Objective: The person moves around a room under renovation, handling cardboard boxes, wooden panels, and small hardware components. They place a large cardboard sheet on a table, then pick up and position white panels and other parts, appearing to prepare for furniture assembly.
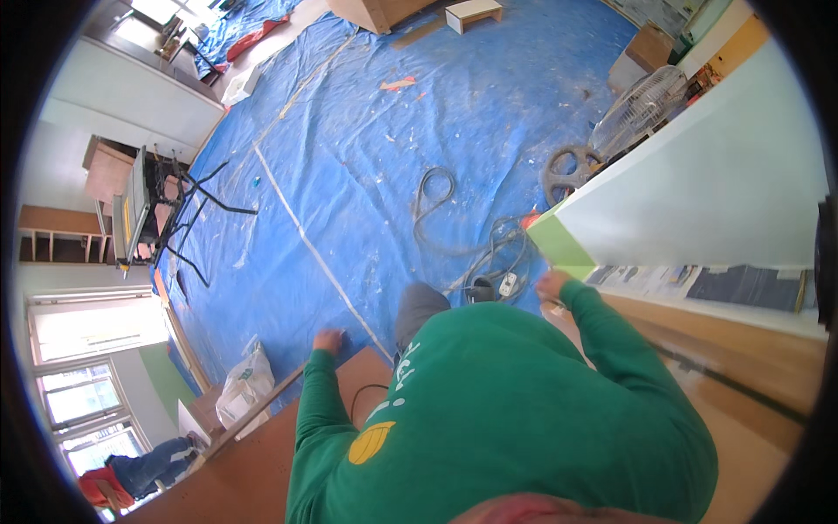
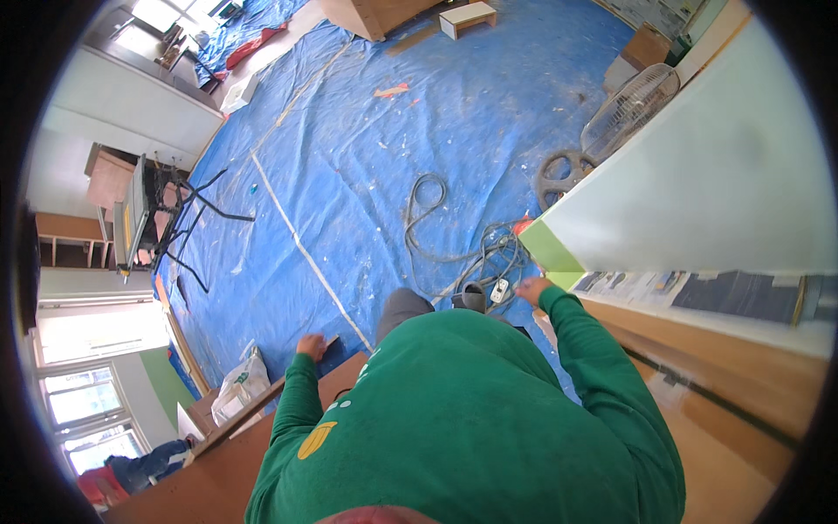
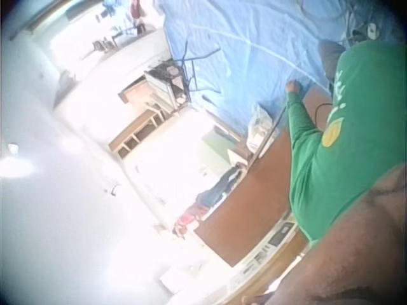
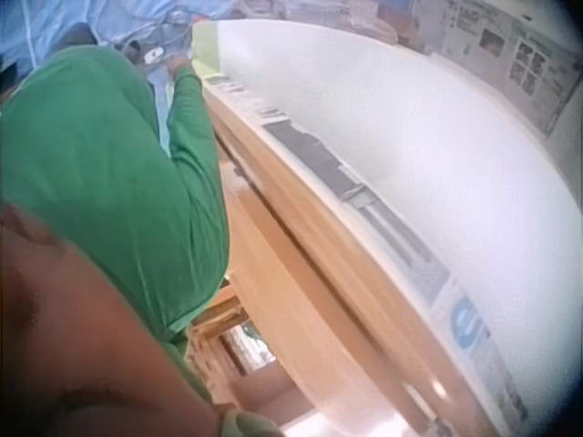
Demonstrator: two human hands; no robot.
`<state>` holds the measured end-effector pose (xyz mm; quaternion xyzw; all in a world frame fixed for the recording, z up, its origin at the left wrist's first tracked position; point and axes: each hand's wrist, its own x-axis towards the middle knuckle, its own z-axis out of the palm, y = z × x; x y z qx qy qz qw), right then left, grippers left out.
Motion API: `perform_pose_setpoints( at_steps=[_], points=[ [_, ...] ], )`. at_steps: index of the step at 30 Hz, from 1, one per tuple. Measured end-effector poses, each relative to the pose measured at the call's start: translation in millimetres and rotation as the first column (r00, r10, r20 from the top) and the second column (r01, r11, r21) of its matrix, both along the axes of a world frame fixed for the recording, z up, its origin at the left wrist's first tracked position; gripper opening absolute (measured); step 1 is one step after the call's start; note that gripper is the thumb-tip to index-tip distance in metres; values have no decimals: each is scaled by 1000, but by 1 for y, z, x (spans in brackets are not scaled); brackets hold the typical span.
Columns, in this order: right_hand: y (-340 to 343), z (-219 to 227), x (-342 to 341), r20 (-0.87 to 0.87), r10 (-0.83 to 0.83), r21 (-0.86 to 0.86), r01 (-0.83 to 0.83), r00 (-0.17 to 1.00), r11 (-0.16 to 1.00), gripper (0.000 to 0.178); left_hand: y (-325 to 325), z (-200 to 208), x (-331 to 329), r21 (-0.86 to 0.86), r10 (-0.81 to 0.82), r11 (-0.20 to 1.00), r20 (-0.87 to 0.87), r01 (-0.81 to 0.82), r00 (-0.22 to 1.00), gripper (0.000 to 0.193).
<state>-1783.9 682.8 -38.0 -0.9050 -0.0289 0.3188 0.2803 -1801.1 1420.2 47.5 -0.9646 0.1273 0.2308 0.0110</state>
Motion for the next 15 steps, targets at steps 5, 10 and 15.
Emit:
perform_pose_setpoints(
  at_steps=[5, 10, 15],
  points=[
    [47, 123, 169, 19, -298, 272, 282, 955, 920, 37, 19, -20, -15, 314, 42, 935, -555, 162, 831, 25],
    [28, 115, 245, 29, -370, 258, 351, 928, 900, 37, -6, -27, 118, 126, 82, 992, -584, -9, 808, 29],
    [6, 135, 288, -131, -316, -208, 285, 940, 935, 39, 12, -92, 360, -173, -29, 983, -434, -52, 901, 24]
  ],
)
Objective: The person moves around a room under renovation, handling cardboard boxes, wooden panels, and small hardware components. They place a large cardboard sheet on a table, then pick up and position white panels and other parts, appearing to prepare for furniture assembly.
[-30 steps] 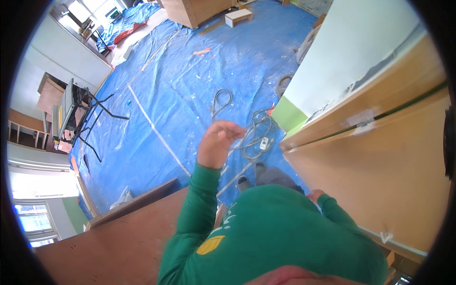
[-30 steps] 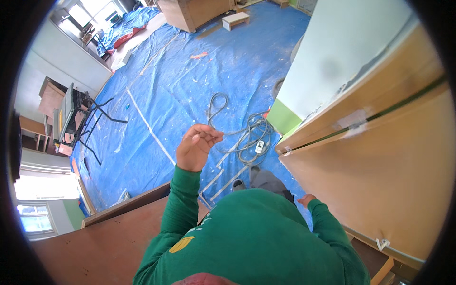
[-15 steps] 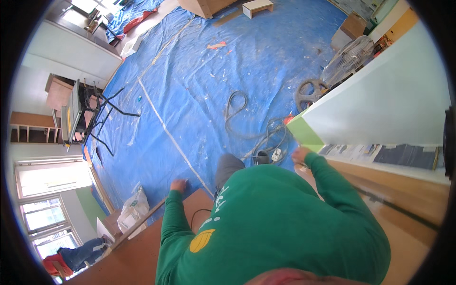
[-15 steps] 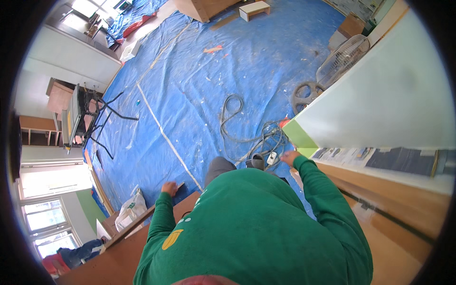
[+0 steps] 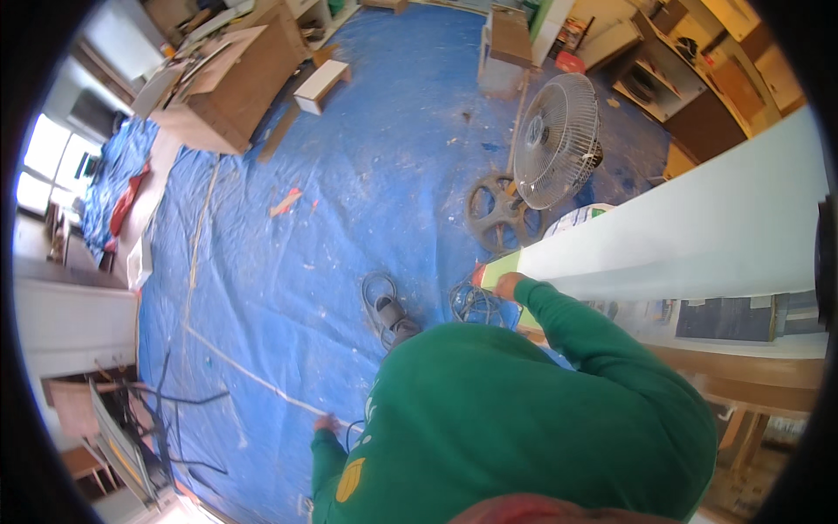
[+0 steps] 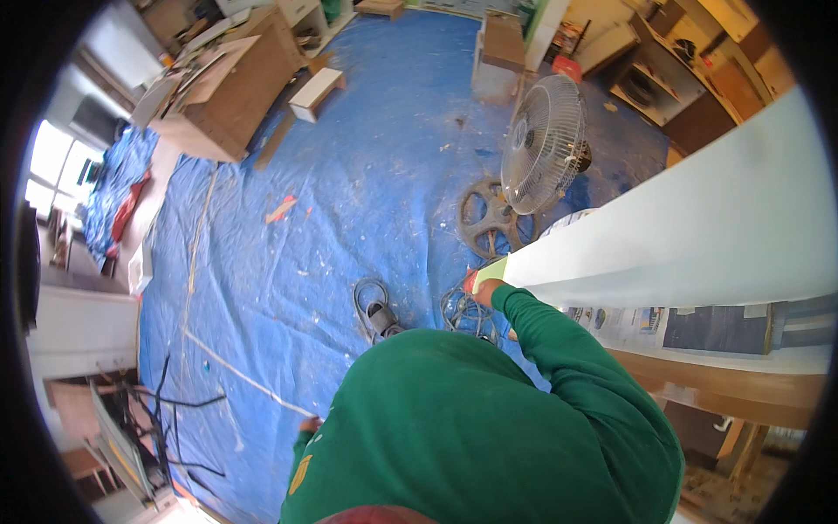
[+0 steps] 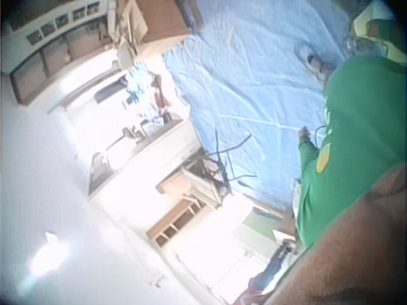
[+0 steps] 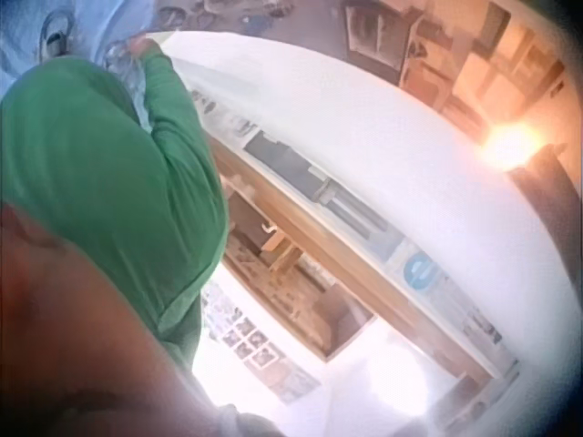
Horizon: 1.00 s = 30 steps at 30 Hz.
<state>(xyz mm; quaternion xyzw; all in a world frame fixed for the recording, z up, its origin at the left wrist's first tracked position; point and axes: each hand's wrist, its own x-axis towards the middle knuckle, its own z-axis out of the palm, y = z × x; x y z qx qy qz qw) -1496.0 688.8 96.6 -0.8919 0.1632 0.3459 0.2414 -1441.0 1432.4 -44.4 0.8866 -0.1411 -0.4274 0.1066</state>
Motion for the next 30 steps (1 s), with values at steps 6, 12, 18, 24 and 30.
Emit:
perform_pose_setpoints(
  at_steps=[6, 12, 18, 24, 30],
  points=[
    [-17, -14, 44, 63, -115, 19, 114, 991, 993, 31, -91, 1, 364, -290, 282, 930, 167, -227, 945, 23],
    [-109, 119, 173, 442, -835, 487, 695, 326, 529, 27, -302, 66, 511, -602, 510, 655, -94, -456, 855, 25],
    [-387, 262, 196, 902, -414, 7, 955, 123, 297, 32, -318, 29, 578, -187, -235, 913, 483, 362, 844, 26],
    [-509, 172, 151, 385, -921, 29, 997, 53, 70, 59, -229, 43, 542, -105, -240, 962, 122, 253, 963, 35],
    [-507, 171, 174, 151, -972, -91, 982, 179, 167, 65, -205, 60, 535, 243, 714, 699, -299, -673, 633, 45]
  ],
)
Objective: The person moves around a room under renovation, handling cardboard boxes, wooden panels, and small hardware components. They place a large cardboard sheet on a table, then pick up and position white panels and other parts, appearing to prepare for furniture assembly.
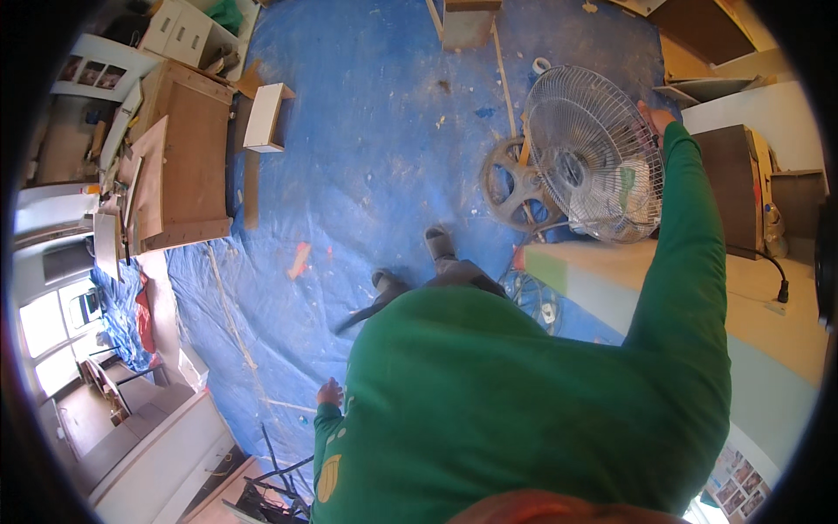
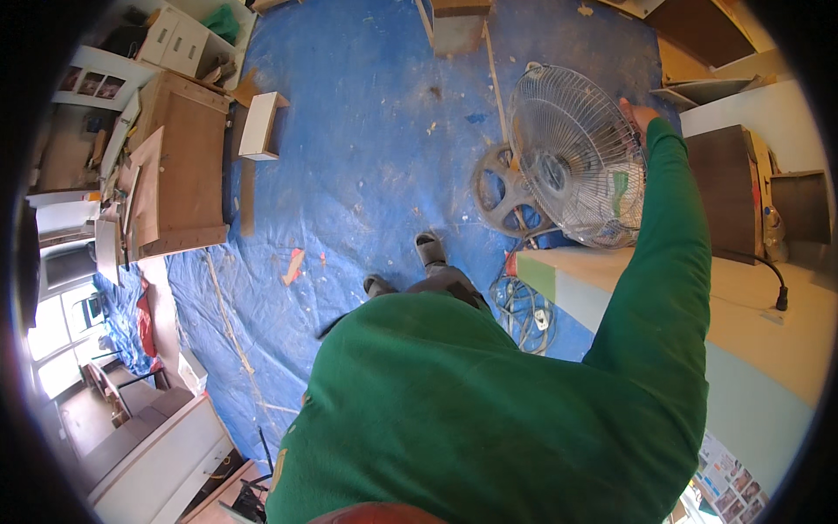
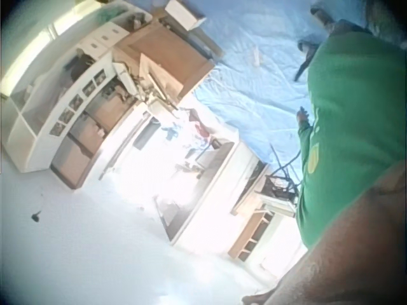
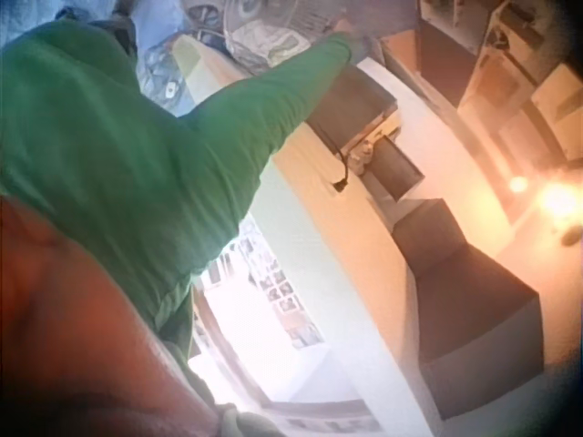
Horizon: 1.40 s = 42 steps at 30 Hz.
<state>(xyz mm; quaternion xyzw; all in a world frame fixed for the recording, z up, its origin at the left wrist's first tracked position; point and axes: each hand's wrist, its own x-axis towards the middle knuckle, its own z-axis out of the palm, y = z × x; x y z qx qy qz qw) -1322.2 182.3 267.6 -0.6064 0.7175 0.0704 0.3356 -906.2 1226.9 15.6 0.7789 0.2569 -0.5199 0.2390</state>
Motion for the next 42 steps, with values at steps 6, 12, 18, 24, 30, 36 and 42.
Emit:
perform_pose_setpoints(
  at_steps=[6, 12, 18, 24, 30, 36, 42],
  points=[
    [37, -2, 23, 179, 32, 1, -33, 983, 999, 51, -35, -11, 88, -196, -270, 920, 308, 338, 912, 50],
    [113, 29, 95, 328, 85, 9, -93, 941, 996, 34, -101, 7, 128, -237, -18, 966, 329, 101, 944, 50],
    [146, 50, 128, 214, 265, -16, -268, 940, 963, 32, -92, 4, 119, -183, -68, 975, 295, 126, 953, 48],
    [153, 46, 134, 117, 378, -33, -377, 918, 926, 29, -68, 1, 92, -169, -206, 949, 306, 266, 930, 43],
    [195, 43, 150, 182, 578, 21, -591, 796, 807, 38, -59, -6, 78, -190, -316, 896, 361, 401, 877, 43],
    [219, 42, 167, 135, 727, -59, -726, 674, 685, 42, -81, -10, 84, -157, -87, 979, 250, 129, 964, 47],
    [238, 52, 190, 54, 760, -43, -759, 648, 650, 38, -55, -19, 96, -201, -54, 973, 276, 112, 960, 46]
  ],
)
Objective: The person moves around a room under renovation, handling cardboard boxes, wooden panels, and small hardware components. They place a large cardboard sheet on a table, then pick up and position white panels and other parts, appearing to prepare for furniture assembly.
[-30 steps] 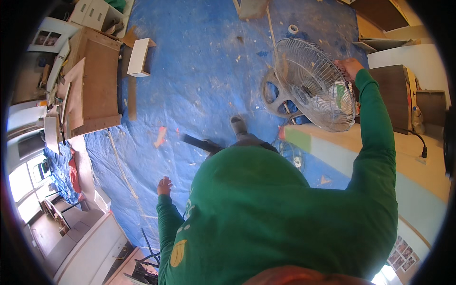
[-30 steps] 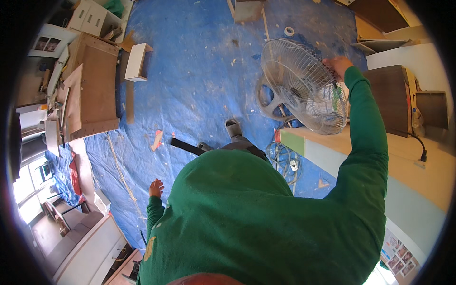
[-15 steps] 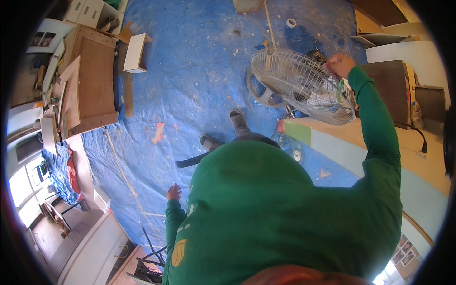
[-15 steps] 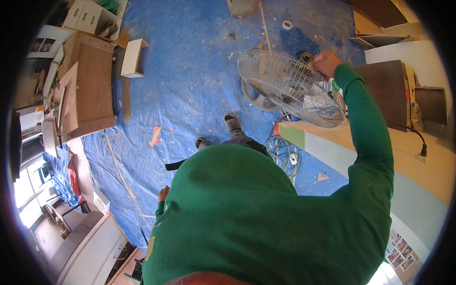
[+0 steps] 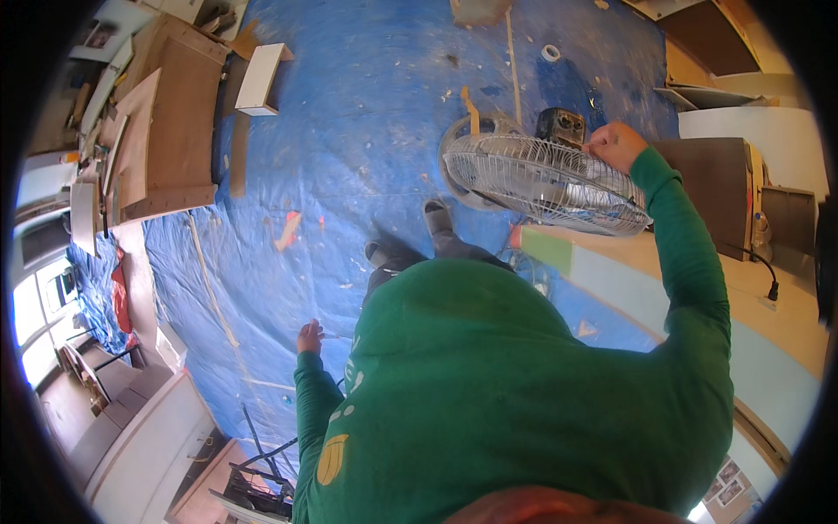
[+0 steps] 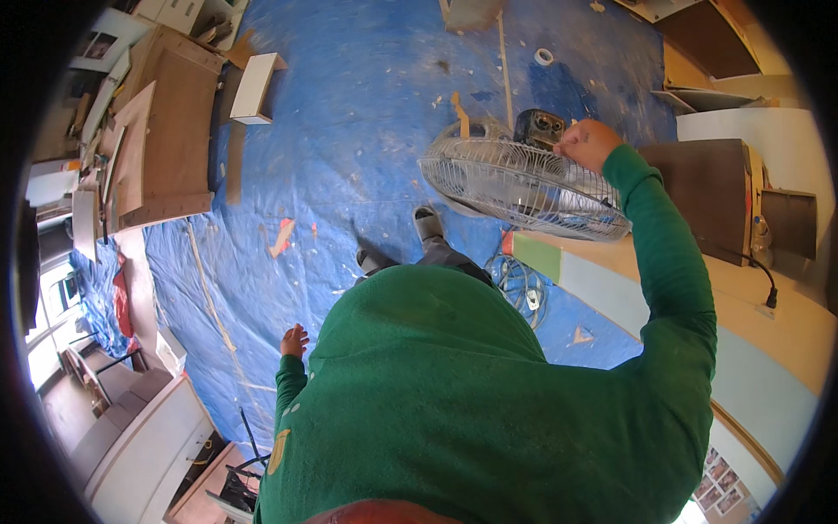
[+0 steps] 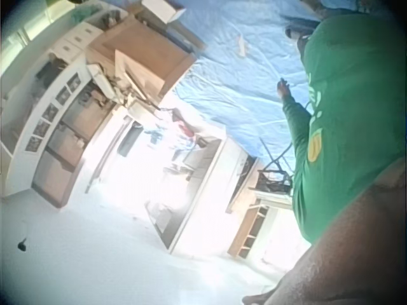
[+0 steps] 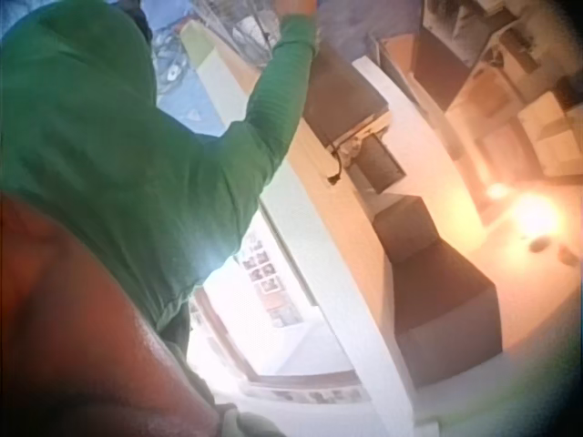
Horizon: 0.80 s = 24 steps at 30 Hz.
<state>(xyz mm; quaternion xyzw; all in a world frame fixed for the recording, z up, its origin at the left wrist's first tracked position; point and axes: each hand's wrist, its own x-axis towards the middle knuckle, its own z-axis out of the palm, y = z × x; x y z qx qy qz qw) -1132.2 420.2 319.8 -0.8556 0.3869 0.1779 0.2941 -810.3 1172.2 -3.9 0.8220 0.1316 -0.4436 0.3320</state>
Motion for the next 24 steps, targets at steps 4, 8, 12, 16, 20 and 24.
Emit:
perform_pose_setpoints(
  at_steps=[4, 8, 12, 16, 20, 24],
  points=[
    [23, -5, 8, -48, -4, 23, 5, 999, 1000, 33, 38, -1, 7, -18, 37, 999, 13, -37, 999, 43],
    [71, 11, 27, -60, -35, 38, 37, 998, 999, 27, 82, -5, 18, -12, 148, 989, -55, -149, 987, 43],
    [116, 30, 51, -202, -101, 40, 111, 974, 993, 27, 131, -17, 45, 53, 100, 994, -58, -97, 993, 44],
    [132, 16, 36, -75, -94, 72, 99, 993, 992, 27, 153, -22, 77, 57, 99, 994, -65, -96, 993, 46],
    [146, 33, 62, -181, -55, 47, 64, 982, 997, 25, 153, -19, 96, 40, 80, 996, -38, -78, 996, 46],
    [130, 21, 62, -155, -35, 52, 44, 987, 998, 26, 132, -19, 109, 14, 70, 998, -47, -69, 996, 45]
  ],
)
